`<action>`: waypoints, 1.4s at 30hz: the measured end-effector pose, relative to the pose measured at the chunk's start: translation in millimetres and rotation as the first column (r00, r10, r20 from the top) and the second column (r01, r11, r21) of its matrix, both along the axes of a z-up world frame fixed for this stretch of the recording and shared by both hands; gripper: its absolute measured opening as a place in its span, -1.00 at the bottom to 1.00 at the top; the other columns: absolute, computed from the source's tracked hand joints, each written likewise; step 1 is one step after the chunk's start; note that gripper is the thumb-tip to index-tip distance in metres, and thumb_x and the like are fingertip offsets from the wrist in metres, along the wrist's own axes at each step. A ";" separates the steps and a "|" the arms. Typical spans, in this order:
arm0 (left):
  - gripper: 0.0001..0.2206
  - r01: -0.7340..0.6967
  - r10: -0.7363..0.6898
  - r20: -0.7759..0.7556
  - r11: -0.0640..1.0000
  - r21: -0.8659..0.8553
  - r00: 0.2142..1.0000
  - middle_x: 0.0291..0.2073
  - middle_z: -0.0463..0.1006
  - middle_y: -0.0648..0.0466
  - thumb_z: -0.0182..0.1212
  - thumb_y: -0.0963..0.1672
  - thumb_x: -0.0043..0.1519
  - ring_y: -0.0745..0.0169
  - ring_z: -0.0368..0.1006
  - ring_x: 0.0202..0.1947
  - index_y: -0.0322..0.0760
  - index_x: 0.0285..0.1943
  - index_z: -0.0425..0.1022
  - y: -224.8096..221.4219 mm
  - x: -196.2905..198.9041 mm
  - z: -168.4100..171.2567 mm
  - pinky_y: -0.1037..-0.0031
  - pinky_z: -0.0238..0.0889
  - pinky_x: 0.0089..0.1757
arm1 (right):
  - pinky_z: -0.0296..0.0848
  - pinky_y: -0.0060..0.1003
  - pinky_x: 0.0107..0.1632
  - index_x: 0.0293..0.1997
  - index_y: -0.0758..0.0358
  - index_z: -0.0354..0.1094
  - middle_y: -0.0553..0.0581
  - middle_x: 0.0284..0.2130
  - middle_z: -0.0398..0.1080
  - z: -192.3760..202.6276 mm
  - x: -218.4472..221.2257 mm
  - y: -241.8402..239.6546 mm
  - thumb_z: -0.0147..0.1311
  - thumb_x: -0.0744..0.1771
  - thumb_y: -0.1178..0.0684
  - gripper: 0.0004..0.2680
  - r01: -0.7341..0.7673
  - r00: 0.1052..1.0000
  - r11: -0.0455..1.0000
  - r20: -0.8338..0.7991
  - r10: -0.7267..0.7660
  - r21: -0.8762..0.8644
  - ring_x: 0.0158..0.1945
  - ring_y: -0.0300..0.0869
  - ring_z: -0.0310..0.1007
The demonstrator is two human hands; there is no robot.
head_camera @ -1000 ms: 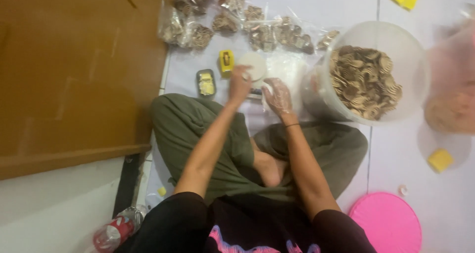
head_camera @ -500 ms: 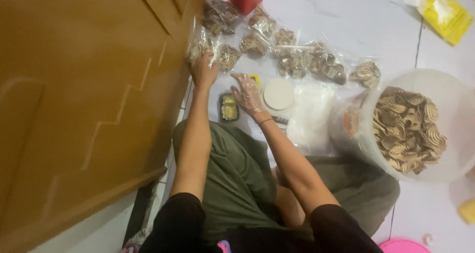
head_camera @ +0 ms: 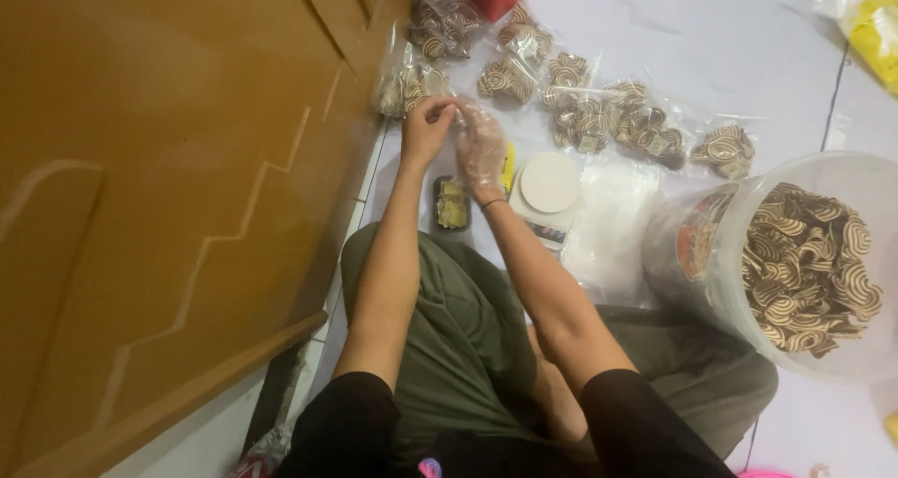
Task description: Person is sitting on the floor, wearing gloves, and packaging swirl cookies from a large bowl into small plastic bags, then weighing them on a scale.
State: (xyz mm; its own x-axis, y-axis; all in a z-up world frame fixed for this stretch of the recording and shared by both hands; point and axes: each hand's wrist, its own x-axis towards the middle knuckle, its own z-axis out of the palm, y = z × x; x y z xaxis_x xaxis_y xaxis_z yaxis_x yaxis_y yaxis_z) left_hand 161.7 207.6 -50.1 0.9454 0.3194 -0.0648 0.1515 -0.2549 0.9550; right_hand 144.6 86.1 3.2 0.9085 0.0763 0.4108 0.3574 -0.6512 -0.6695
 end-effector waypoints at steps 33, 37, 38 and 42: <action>-0.74 -0.193 0.166 0.104 0.913 0.360 0.981 -0.11 0.55 -0.01 0.22 -0.23 0.21 -0.10 0.58 -0.11 0.00 0.03 0.42 12.7 7.5 34.2 0.15 0.45 -0.10 | 0.30 0.14 0.36 0.37 0.22 0.24 0.44 0.26 0.21 -31.5 -10.3 24.6 0.06 0.36 0.23 -0.63 -0.041 0.966 0.986 -0.247 0.082 0.164 0.35 0.33 0.23; -0.72 -0.170 0.145 0.089 0.851 0.497 0.985 -0.02 0.47 0.03 0.31 -0.21 0.16 -0.08 0.52 0.02 -0.06 0.03 0.52 12.5 6.5 19.8 0.11 0.42 -0.01 | 0.26 0.29 0.34 0.47 0.18 0.09 0.57 0.30 0.09 -96.9 -4.4 31.5 0.10 0.31 0.19 -0.50 -0.094 0.965 0.983 -0.226 0.129 0.160 0.34 0.48 0.16; -0.77 -0.156 0.147 0.059 0.843 0.514 0.987 -0.03 0.47 0.03 0.26 -0.24 0.18 -0.09 0.50 0.05 -0.12 -0.01 0.57 12.8 6.2 15.4 0.12 0.41 0.02 | 0.29 0.25 0.33 0.45 0.13 0.14 0.52 0.31 0.09 -115.9 -1.5 33.0 0.07 0.31 0.15 -0.52 -0.120 0.968 0.981 -0.203 0.150 0.156 0.33 0.44 0.19; -0.76 -0.181 0.192 0.054 0.746 0.640 0.980 0.00 0.44 0.06 0.26 -0.25 0.19 0.01 0.41 0.11 -0.15 0.02 0.62 17.6 10.4 3.7 0.23 0.38 0.07 | 0.28 0.22 0.34 0.47 0.06 0.13 0.46 0.36 0.05 -122.9 -4.6 34.9 0.01 0.29 0.07 -0.50 -0.174 0.961 0.969 -0.186 0.207 0.177 0.35 0.41 0.18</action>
State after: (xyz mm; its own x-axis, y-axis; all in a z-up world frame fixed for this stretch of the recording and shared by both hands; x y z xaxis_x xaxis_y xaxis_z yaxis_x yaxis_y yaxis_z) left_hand 172.1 225.1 -46.4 0.8632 0.4611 0.2057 0.2738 -0.7697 0.5767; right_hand 140.0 121.0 -119.7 0.9485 0.2050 0.2416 0.3116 -0.4648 -0.8288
